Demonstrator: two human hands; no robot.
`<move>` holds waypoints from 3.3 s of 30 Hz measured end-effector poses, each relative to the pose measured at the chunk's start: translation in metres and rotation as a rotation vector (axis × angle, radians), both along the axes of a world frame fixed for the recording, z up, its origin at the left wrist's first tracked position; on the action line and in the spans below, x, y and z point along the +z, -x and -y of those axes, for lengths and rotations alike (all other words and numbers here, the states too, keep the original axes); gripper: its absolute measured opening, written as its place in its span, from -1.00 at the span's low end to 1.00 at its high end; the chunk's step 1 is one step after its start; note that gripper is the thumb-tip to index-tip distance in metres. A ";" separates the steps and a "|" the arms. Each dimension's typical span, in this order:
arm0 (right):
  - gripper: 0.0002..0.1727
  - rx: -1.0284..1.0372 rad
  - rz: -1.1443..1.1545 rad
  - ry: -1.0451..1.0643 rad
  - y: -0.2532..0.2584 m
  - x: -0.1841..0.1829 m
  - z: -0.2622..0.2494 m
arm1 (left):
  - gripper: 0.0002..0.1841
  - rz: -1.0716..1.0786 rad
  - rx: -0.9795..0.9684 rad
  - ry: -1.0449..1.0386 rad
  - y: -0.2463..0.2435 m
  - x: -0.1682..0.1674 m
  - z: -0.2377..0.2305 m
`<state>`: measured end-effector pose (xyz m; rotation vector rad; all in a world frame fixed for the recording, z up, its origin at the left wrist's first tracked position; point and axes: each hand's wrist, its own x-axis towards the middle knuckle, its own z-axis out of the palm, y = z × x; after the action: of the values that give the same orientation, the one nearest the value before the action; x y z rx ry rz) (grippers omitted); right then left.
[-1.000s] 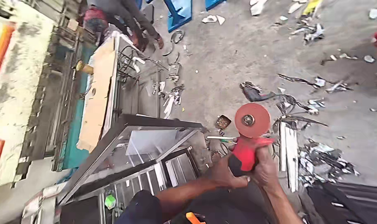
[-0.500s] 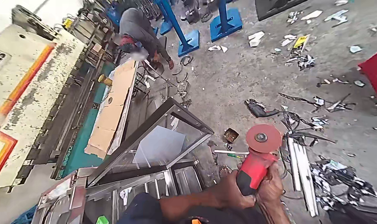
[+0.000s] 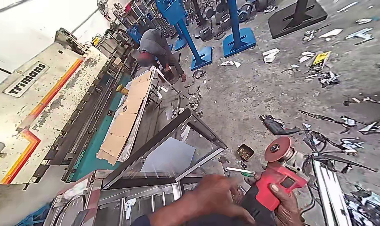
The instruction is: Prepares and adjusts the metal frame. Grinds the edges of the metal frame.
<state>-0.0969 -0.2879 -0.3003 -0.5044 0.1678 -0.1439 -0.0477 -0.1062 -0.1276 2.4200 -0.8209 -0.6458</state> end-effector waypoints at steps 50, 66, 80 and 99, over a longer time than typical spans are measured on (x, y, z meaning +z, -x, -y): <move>-0.45 0.730 0.322 0.885 -0.130 0.211 0.090 | -0.43 1.079 0.844 -0.226 -0.111 0.112 -0.059; -0.45 1.095 0.348 0.584 -0.174 0.219 0.094 | -0.48 1.084 0.850 -0.187 -0.115 0.112 -0.056; -0.46 1.091 0.334 0.648 -0.178 0.227 0.089 | -0.49 1.008 0.864 -0.162 -0.115 0.115 -0.057; -0.47 1.054 0.377 0.712 -0.177 0.231 0.088 | -0.47 1.020 0.852 -0.144 -0.116 0.116 -0.059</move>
<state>0.0802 -0.3762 -0.0691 -1.1964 -0.5480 0.7580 0.0679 -0.0475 -0.0113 2.8150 0.0358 0.9314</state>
